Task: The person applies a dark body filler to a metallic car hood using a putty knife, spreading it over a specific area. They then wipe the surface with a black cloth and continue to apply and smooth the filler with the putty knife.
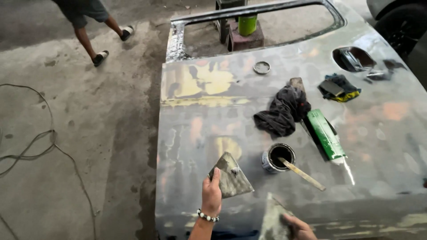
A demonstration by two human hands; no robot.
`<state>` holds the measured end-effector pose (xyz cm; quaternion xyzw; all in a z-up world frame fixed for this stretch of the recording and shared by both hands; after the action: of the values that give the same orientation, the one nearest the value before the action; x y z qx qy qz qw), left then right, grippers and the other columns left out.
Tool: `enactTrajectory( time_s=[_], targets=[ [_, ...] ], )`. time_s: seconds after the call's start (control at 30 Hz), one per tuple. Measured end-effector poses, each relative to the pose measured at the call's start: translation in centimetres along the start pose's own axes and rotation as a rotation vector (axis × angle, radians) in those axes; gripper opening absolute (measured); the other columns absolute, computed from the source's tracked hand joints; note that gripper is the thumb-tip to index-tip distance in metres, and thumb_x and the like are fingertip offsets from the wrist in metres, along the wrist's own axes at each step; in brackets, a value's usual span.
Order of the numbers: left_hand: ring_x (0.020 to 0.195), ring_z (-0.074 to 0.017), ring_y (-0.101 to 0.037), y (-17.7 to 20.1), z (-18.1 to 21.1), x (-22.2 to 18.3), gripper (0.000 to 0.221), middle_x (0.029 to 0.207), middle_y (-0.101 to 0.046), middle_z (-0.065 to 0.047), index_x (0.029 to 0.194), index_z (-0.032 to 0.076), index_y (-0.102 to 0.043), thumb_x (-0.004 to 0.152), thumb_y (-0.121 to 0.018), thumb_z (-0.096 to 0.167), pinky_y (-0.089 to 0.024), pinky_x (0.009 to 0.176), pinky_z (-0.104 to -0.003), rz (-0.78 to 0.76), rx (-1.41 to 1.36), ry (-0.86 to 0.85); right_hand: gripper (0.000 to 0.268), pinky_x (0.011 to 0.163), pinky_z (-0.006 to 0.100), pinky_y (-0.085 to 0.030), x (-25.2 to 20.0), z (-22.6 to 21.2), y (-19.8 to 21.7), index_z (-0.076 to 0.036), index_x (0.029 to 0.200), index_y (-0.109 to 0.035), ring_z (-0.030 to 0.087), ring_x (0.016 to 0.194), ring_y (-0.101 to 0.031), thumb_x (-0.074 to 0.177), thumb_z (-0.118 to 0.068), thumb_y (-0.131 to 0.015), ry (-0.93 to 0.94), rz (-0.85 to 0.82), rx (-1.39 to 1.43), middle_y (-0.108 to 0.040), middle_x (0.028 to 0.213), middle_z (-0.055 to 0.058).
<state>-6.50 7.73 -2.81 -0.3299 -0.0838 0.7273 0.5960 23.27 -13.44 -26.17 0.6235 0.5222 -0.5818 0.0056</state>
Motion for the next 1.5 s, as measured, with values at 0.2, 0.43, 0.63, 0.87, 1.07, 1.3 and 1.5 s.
enactTrajectory(
  time_s=[0.2,0.43,0.63,0.87,1.07,1.3,1.5],
  targets=[
    [0.062,-0.0096,-0.037,1.0,5.8,-2.5,0.038,0.069,-0.045,0.001,0.099,-0.001,-0.068,0.108,-0.053,0.032,-0.033,0.054,-0.030,0.037,0.486,-0.208,0.037,0.085,0.042,-0.057,-3.2,-6.2,-21.3,-0.001,0.123,-0.066,0.025,0.091,-0.073,0.088,-0.013,-0.067,0.196,0.077,-0.261,-0.077,0.102,0.012],
    [0.082,-0.0259,-0.063,-3.4,13.3,-8.1,0.031,0.093,-0.066,-0.011,0.119,-0.001,-0.068,0.105,-0.054,0.022,-0.051,0.073,-0.037,-0.130,0.841,-0.654,0.037,0.075,0.035,-0.060,-2.3,-5.7,-31.4,0.005,0.123,-0.065,0.019,0.083,-0.072,0.091,-0.012,-0.067,0.458,-0.045,-0.278,-0.076,0.101,0.012],
    [0.093,-0.0376,-0.064,-2.3,13.5,-9.6,0.033,0.104,-0.067,-0.016,0.126,-0.001,-0.066,0.101,-0.058,0.020,-0.053,0.079,-0.044,-0.223,1.184,-0.860,0.040,0.075,0.036,-0.059,-2.6,-7.1,-34.1,0.005,0.128,-0.063,0.020,0.082,-0.071,0.091,-0.010,-0.066,0.502,0.152,-0.258,-0.074,0.101,0.013],
    [0.071,-0.0305,-0.057,10.5,8.2,-2.8,0.045,0.080,-0.061,-0.016,0.096,-0.005,-0.069,0.108,-0.048,0.034,-0.047,0.067,-0.042,0.026,0.721,-0.114,0.033,0.081,0.033,-0.055,-7.4,-11.1,-37.8,0.007,0.129,-0.069,0.020,0.088,-0.067,0.101,-0.009,-0.064,0.912,0.069,-0.540,-0.073,0.106,0.018],
    [0.065,-0.0195,-0.065,7.1,12.3,-3.3,0.036,0.078,-0.071,-0.006,0.094,0.002,-0.066,0.100,-0.045,0.031,-0.053,0.061,-0.035,0.181,-0.210,0.279,0.042,0.101,0.024,-0.043,-7.9,-2.4,-41.0,-0.007,0.139,-0.059,0.012,0.115,-0.060,0.098,-0.015,-0.059,0.823,-0.073,-0.913,-0.072,0.127,0.003],
    [0.055,-0.0185,-0.042,12.0,6.5,2.9,0.048,0.066,-0.050,-0.006,0.091,-0.008,-0.061,0.116,-0.050,0.032,-0.037,0.046,-0.034,-0.030,0.224,-0.095,0.037,0.077,0.028,-0.051,-4.5,-1.7,-28.4,0.004,0.129,-0.072,0.013,0.088,-0.061,0.102,-0.020,-0.062,0.567,0.276,-0.788,-0.073,0.100,0.010],
    [0.075,-0.0273,-0.065,0.7,17.4,-6.2,0.025,0.087,-0.068,-0.012,0.111,-0.002,-0.068,0.105,-0.055,0.018,-0.052,0.064,-0.036,-0.237,0.716,-0.634,0.040,0.074,0.030,-0.057,-4.1,-4.6,-34.7,0.007,0.128,-0.065,0.015,0.083,-0.069,0.095,-0.016,-0.064,0.613,0.072,-0.450,-0.076,0.099,0.012]
  ],
)
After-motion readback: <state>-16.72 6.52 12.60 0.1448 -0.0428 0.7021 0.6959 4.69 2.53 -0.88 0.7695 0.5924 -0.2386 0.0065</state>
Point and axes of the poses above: each hand's wrist, its own x-axis towards the middle knuckle, its own y-axis out of the back of the hand, z = x × y, the point moved 10 cm from there along x, towards the middle knuckle
